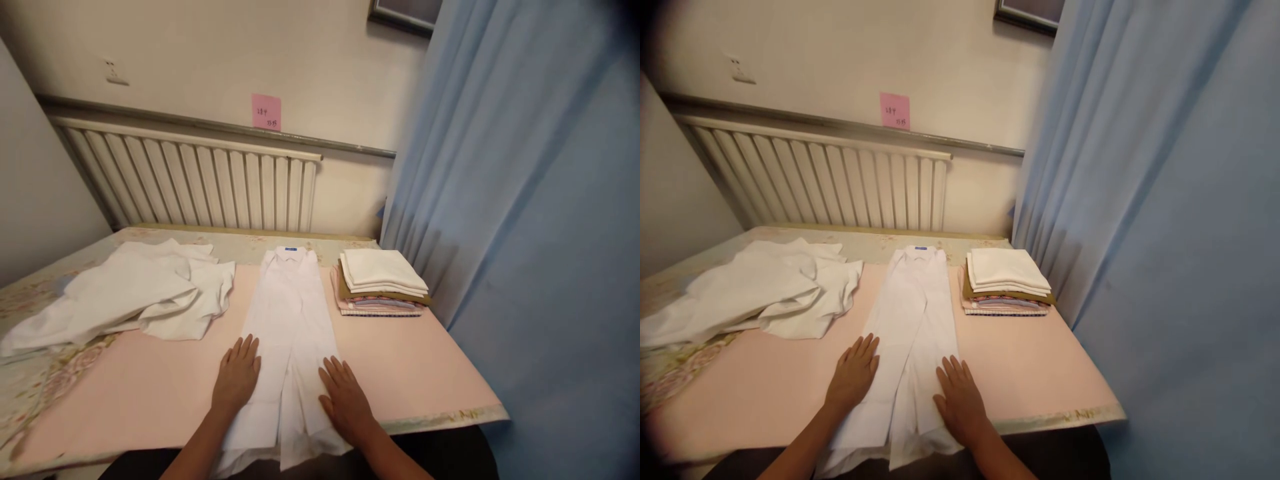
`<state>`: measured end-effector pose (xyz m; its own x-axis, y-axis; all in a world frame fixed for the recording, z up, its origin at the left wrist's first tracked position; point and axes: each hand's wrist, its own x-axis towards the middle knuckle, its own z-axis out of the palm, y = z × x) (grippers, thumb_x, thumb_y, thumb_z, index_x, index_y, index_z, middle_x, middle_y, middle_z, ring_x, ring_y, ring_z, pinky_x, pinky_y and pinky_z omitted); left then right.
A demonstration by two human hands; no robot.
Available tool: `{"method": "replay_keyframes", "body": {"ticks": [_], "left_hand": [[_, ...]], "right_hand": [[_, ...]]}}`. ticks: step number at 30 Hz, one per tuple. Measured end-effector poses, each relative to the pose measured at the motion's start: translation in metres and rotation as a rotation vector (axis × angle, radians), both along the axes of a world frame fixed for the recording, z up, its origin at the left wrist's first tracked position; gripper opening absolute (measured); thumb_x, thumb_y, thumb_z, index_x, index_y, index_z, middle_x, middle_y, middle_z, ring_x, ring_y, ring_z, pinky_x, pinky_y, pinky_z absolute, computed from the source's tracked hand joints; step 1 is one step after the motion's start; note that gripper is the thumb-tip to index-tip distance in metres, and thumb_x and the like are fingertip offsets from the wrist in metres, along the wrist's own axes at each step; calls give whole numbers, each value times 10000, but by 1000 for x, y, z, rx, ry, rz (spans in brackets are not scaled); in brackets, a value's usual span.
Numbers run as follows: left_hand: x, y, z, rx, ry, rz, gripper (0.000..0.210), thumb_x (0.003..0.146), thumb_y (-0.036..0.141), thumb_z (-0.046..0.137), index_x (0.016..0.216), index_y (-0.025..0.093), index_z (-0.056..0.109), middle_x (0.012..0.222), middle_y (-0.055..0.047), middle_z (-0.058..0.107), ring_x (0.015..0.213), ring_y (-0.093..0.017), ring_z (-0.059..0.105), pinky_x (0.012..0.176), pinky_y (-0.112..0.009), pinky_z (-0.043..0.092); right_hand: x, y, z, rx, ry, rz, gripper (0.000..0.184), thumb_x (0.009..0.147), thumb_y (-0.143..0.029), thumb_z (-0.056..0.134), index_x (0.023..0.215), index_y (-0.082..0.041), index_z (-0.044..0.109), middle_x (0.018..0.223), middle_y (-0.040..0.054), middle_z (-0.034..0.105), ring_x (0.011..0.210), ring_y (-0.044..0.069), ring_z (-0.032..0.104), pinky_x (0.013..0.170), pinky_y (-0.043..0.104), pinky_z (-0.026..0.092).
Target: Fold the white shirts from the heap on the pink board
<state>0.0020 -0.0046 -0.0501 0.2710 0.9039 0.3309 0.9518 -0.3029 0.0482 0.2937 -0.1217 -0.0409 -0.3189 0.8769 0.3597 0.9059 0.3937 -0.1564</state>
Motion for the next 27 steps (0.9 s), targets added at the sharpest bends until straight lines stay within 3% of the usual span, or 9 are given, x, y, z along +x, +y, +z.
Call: {"method": "replay_keyframes", "body": {"ticks": [27], "left_hand": [[-2,-2,1,-22,19,22,497,938,341,304,1381,190,470,1457,-58,447,1363,-264,363,1085,-463,301]], "right_hand": [[5,1,-15,37,54,2,482,859,-191,512,1339,-239,505,1444,31,456,1363,257,361,1125,468,312]]}}
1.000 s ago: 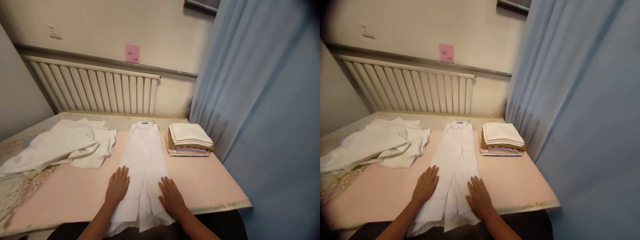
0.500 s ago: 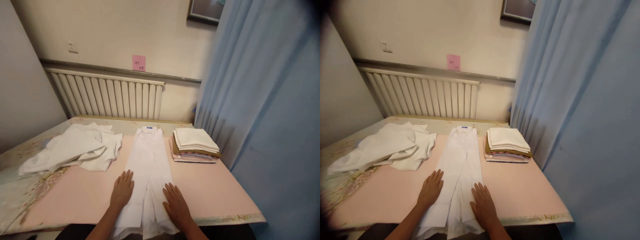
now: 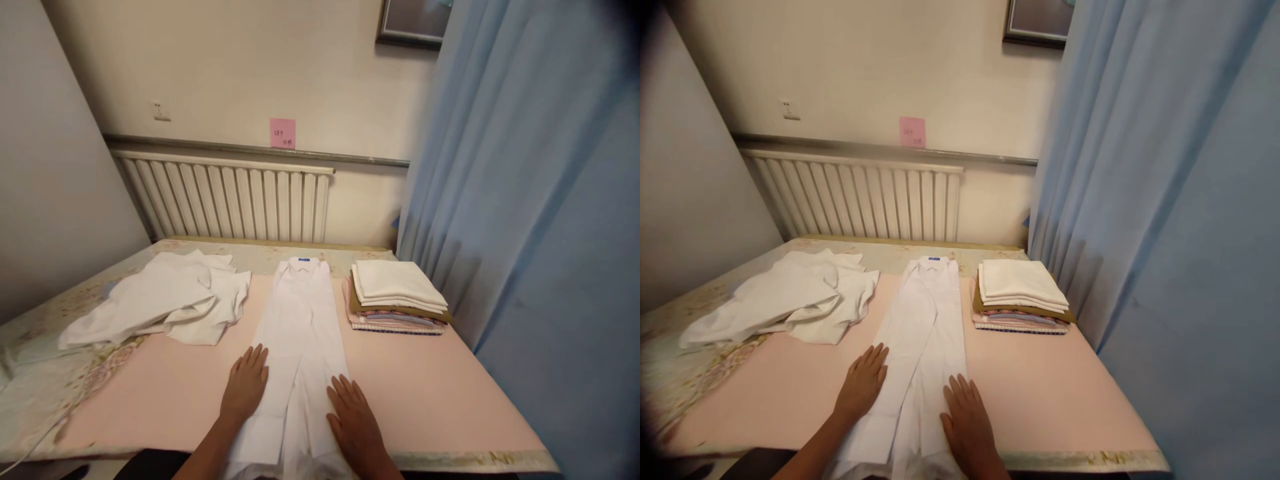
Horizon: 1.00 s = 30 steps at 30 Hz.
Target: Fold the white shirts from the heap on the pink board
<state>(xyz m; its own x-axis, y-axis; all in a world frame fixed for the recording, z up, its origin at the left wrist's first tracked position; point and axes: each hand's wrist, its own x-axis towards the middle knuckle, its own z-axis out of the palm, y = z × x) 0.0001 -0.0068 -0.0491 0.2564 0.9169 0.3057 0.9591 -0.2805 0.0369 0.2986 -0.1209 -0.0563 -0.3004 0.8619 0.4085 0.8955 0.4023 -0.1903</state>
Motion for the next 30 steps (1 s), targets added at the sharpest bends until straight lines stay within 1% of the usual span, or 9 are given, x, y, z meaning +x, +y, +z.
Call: {"method": "replay_keyframes", "body": {"ticks": [8,13,21,26,30], "left_hand": [[0,1,0,17,-16,-7,491,929,339,319,1369,198,486,1451,-61,455,1358,-261,371,1076,-464,310],[0,0,1,11,-10,-1,492,931,339,316,1371,195,482,1452,-57,456,1360,-256,369,1082,-457,302],[0,0,0,19,-39,0,478,925,332,328,1355,216,503,1438,-58,474,1357,-258,375,1078,-461,310],[0,-2,2,18,-47,1,474,928,335,329,1350,214,508,1434,-61,480,1356,-256,376,1083,-461,302],[0,-1,1,10,-56,-1,479,928,339,331,1356,208,500,1439,-63,474,1359,-259,371,1085,-459,301]], "right_hand": [[-3,-1,0,16,58,-18,430,880,-249,525,1310,-239,540,1414,46,493,1354,256,375,1125,473,305],[-4,-2,1,25,57,-22,426,885,-249,517,1310,-243,539,1414,45,493,1351,250,380,1124,473,307],[-1,-1,-3,27,-22,-7,476,865,-182,499,1338,-234,505,1444,30,454,1368,251,353,1122,470,316],[0,0,-3,17,-34,-10,471,863,-188,506,1331,-244,510,1437,26,464,1353,256,379,1112,468,331],[1,0,-3,21,-46,2,480,869,-186,497,1345,-243,494,1445,28,454,1363,249,363,1118,465,321]]}}
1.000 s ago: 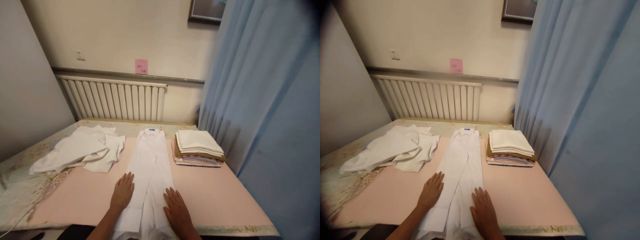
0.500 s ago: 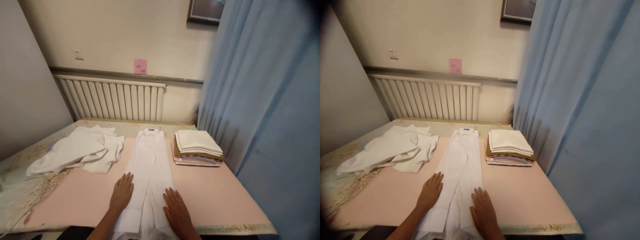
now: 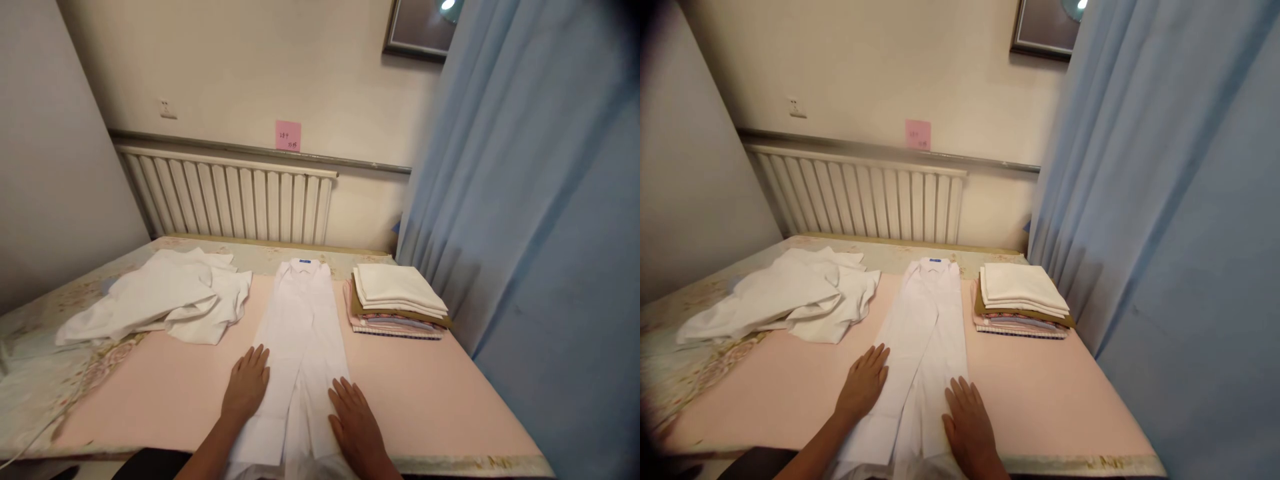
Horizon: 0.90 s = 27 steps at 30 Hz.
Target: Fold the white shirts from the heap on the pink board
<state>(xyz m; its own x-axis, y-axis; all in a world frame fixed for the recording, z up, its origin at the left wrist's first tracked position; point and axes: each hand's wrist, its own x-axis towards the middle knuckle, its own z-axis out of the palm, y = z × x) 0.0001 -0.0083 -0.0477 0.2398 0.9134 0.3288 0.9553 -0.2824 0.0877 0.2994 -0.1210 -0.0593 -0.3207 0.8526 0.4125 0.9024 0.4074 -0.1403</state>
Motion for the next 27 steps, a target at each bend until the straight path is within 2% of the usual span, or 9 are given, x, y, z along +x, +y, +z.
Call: {"method": "replay_keyframes", "body": {"ticks": [27], "left_hand": [[-1,1,-3,32,1,-3,464,926,317,350,1341,194,517,1424,-64,493,1342,-266,393,1078,-452,306]], "right_hand": [[0,0,0,24,-22,-1,488,858,-175,501,1342,-234,498,1446,29,452,1364,246,361,1116,456,334]]}}
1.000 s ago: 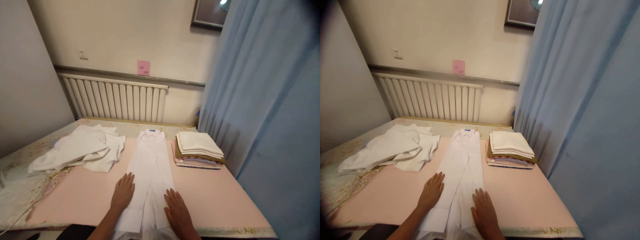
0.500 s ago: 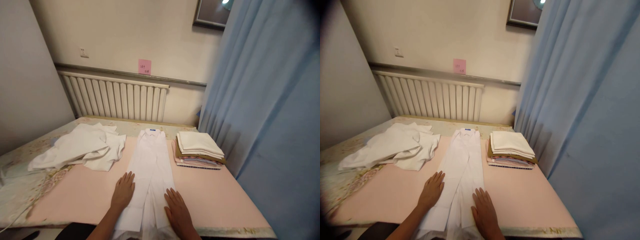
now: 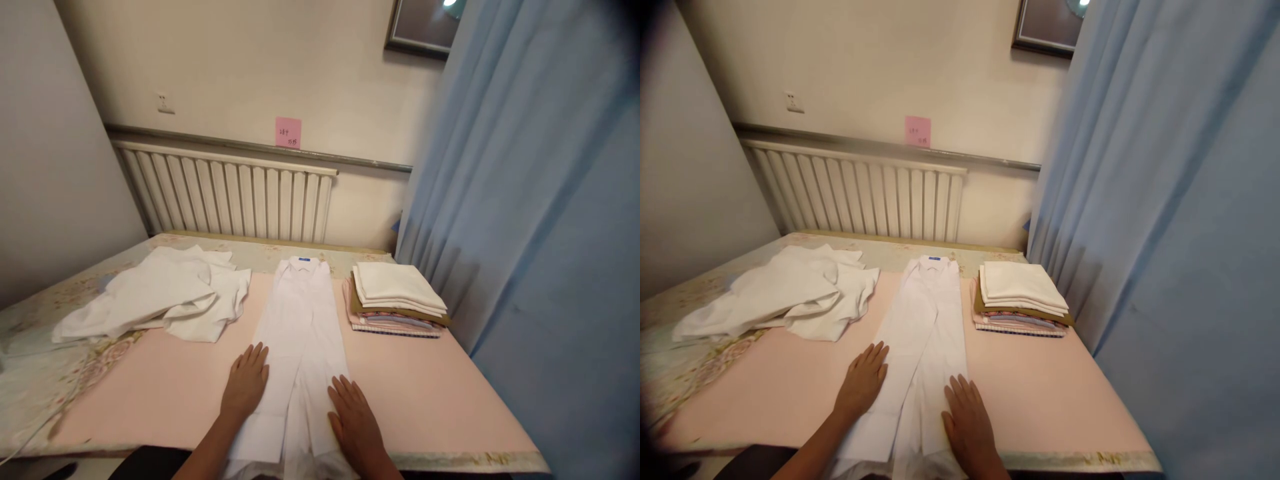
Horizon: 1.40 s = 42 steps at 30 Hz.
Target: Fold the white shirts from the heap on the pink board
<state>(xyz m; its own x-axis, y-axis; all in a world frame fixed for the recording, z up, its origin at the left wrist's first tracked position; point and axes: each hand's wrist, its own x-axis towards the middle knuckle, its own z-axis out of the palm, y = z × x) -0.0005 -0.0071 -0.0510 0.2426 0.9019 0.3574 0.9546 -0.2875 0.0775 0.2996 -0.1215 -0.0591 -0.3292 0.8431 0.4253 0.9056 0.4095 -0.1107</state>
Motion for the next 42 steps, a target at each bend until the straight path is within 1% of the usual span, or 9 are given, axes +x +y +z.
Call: {"method": "replay_keyframes", "body": {"ticks": [6,13,19,24,29,35,42], "left_hand": [[0,0,0,-3,10,2,472,929,317,336,1351,191,505,1434,-60,481,1346,-265,386,1079,-448,301],[-1,1,-1,0,7,-6,473,923,319,344,1348,194,508,1429,-67,487,1349,-260,383,1083,-449,296],[0,0,2,-12,3,1,473,927,324,334,1348,199,509,1432,-64,485,1351,-259,378,1081,-449,293],[0,0,2,-21,-3,5,471,923,318,343,1346,195,509,1432,-66,484,1357,-254,370,1087,-440,283],[0,0,1,-18,-6,-5,472,920,324,348,1345,195,510,1432,-68,485,1357,-254,371,1083,-440,293],[0,1,0,-17,-5,-9,479,927,328,333,1352,189,503,1431,-75,484,1350,-271,378,1076,-461,306],[1,-1,3,-37,-21,-2,472,924,320,343,1349,190,504,1432,-75,483,1358,-261,370,1084,-459,293]], "right_hand": [[0,0,1,-13,-27,-6,495,858,-173,498,1349,-230,490,1455,28,440,1365,250,358,1114,465,336],[0,0,-1,13,-9,7,490,861,-171,500,1347,-228,492,1443,34,456,1363,250,363,1107,464,345],[0,0,0,18,-16,-6,472,867,-176,493,1337,-224,502,1439,28,461,1356,249,373,1104,461,351],[-3,0,0,25,19,-7,470,860,-171,505,1325,-235,515,1424,32,481,1353,240,378,1105,454,349],[-6,0,0,51,66,-48,420,868,-207,524,1286,-234,551,1400,34,509,1347,236,387,1116,452,332],[0,-1,0,14,-1,3,485,865,-164,497,1346,-218,492,1442,45,457,1369,250,352,1113,466,339],[-2,-1,1,30,37,-5,462,869,-176,498,1328,-222,514,1426,50,477,1358,246,371,1113,463,344]]}}
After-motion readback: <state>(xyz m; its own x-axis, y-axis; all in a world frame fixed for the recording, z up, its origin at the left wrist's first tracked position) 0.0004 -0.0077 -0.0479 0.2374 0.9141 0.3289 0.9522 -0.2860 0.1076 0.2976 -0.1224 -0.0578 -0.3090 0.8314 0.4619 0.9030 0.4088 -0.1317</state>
